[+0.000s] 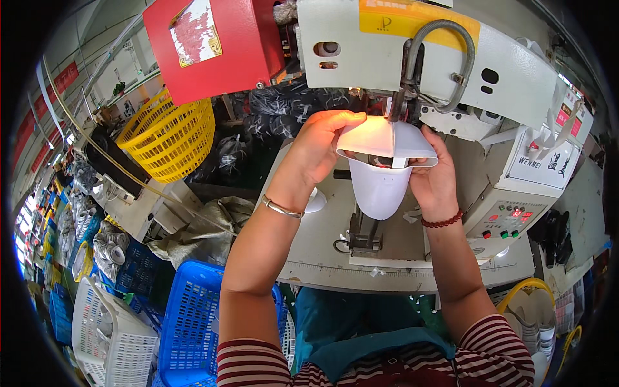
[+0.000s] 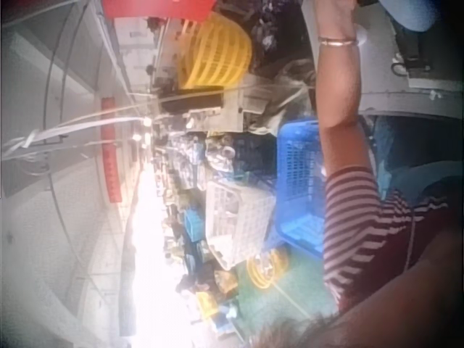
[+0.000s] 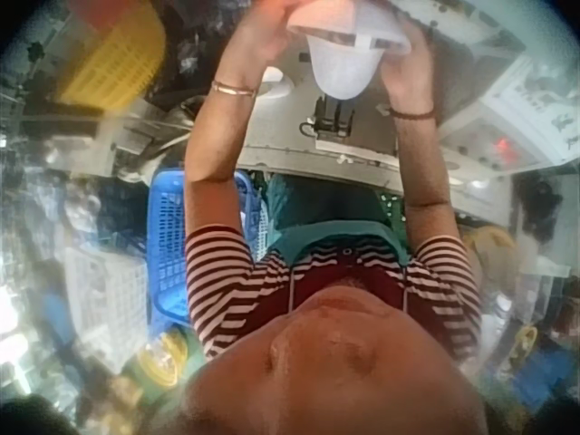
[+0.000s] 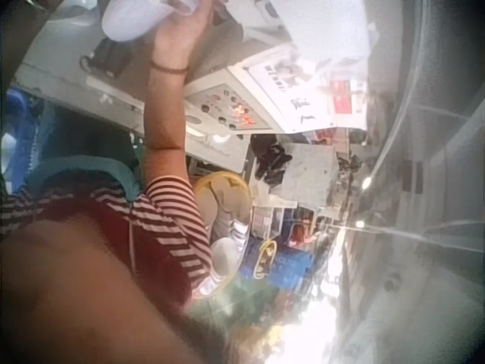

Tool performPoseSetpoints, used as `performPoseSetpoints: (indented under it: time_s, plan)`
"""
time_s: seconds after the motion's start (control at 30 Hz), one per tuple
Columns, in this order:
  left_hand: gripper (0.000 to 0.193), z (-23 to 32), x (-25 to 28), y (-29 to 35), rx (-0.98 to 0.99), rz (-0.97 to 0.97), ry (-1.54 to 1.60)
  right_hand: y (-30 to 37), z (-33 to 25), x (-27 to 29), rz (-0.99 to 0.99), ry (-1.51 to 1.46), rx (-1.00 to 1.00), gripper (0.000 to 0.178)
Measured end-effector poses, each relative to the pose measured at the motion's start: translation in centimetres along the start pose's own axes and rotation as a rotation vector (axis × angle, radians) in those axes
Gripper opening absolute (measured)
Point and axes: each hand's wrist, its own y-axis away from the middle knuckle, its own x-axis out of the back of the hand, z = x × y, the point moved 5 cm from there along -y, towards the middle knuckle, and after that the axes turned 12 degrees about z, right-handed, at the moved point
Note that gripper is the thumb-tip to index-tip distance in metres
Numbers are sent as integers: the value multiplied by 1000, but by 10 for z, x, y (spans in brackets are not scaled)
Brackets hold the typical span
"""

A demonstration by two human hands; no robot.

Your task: The person stitches white shoe upper components together using an industrial sewing machine.

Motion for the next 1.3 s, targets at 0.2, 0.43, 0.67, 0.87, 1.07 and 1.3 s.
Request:
performPoseSetpoints:
  time_s: [0.2,0.43,0.67,0.87,1.07,1.3]
  plan:
    - [19,0,-2,2,11,-25,0,2,1,-1,-9,21,14,12]
    - [18,-7,3,-3,42,-46,73,5,1,-2,-54,31,-9,13]
    - [22,-20,1,-5,133,-26,164,3,4,9,25,51,-1,13]
    - [20,-39,9,-12,210,-23,233,0,11,17,97,64,-24,14]
    - [28,-41,8,21,216,-11,189,-5,20,39,195,320,91,22]
    - [46,-68,28,42,137,34,242,-7,36,71,41,545,88,32]
